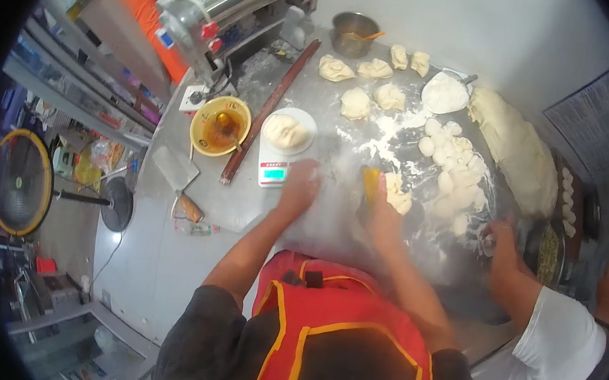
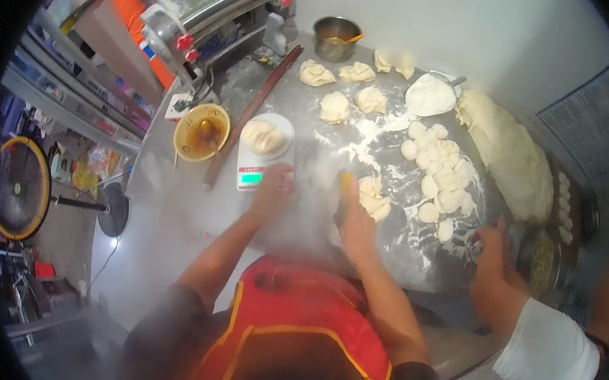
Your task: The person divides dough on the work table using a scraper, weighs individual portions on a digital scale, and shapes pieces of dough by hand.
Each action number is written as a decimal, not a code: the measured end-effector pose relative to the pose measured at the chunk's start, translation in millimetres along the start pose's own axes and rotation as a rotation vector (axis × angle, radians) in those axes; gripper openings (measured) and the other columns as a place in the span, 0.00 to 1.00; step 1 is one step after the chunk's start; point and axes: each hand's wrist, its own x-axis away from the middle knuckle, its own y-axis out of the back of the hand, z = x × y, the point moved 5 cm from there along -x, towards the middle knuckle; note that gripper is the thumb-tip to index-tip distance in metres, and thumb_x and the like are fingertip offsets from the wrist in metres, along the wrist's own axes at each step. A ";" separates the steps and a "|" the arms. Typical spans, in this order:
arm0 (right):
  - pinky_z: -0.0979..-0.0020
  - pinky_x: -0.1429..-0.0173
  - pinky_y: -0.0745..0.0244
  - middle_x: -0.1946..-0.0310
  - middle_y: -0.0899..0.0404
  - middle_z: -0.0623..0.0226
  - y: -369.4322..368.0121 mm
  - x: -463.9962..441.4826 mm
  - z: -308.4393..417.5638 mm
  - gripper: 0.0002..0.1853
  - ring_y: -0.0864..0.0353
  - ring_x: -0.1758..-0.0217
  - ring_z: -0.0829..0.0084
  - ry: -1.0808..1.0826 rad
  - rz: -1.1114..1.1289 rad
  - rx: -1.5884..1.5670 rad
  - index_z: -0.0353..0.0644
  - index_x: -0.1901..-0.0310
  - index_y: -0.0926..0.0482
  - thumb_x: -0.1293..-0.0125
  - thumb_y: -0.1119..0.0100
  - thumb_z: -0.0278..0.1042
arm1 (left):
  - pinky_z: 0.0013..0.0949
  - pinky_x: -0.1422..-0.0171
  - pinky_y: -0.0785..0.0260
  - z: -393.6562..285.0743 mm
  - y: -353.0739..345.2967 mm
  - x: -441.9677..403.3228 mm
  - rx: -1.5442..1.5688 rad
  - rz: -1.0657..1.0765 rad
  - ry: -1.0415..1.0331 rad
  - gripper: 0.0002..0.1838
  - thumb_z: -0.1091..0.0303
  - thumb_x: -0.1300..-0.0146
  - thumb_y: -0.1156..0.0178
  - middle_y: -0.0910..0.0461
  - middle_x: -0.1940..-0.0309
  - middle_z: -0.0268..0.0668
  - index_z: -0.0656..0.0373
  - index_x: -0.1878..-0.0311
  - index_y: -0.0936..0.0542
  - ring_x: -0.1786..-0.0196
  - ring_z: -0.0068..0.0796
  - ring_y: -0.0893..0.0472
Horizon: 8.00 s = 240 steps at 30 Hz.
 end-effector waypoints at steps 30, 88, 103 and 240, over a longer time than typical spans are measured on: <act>0.53 0.53 0.28 0.51 0.25 0.39 114.4 56.5 -3.1 0.40 0.23 0.56 0.40 -0.051 -0.143 -0.121 0.51 0.27 0.61 0.36 0.53 0.24 | 0.53 0.31 0.49 2.3 10.8 -50.1 -0.568 -0.362 0.009 0.41 0.59 0.52 0.32 0.41 0.34 0.53 0.57 0.34 0.37 0.32 0.54 0.42; 0.48 0.50 0.30 0.48 0.30 0.33 25.1 45.5 9.8 0.38 0.24 0.56 0.37 -0.147 0.272 -0.146 0.58 0.27 0.60 0.38 0.59 0.25 | 0.45 0.46 0.35 -49.0 -66.6 28.9 -0.373 0.396 -0.098 0.33 0.59 0.56 0.29 0.28 0.53 0.44 0.58 0.46 0.30 0.49 0.47 0.29; 0.52 0.53 0.27 0.39 0.34 0.44 -9.5 -9.8 24.7 0.46 0.25 0.49 0.45 -0.061 0.235 -0.030 0.54 0.27 0.62 0.46 0.54 0.19 | 0.47 0.44 0.33 8.8 44.7 -84.0 -0.296 -0.044 0.200 0.30 0.59 0.46 0.36 0.23 0.53 0.54 0.63 0.41 0.30 0.50 0.53 0.25; 0.52 0.59 0.28 0.64 0.22 0.39 96.7 53.3 -74.1 0.39 0.22 0.63 0.40 -0.252 -0.212 -0.057 0.52 0.27 0.59 0.37 0.52 0.26 | 0.45 0.39 0.37 -48.6 -121.1 -90.3 -0.256 0.269 -0.276 0.24 0.67 0.45 0.40 0.29 0.46 0.48 0.59 0.43 0.29 0.44 0.48 0.29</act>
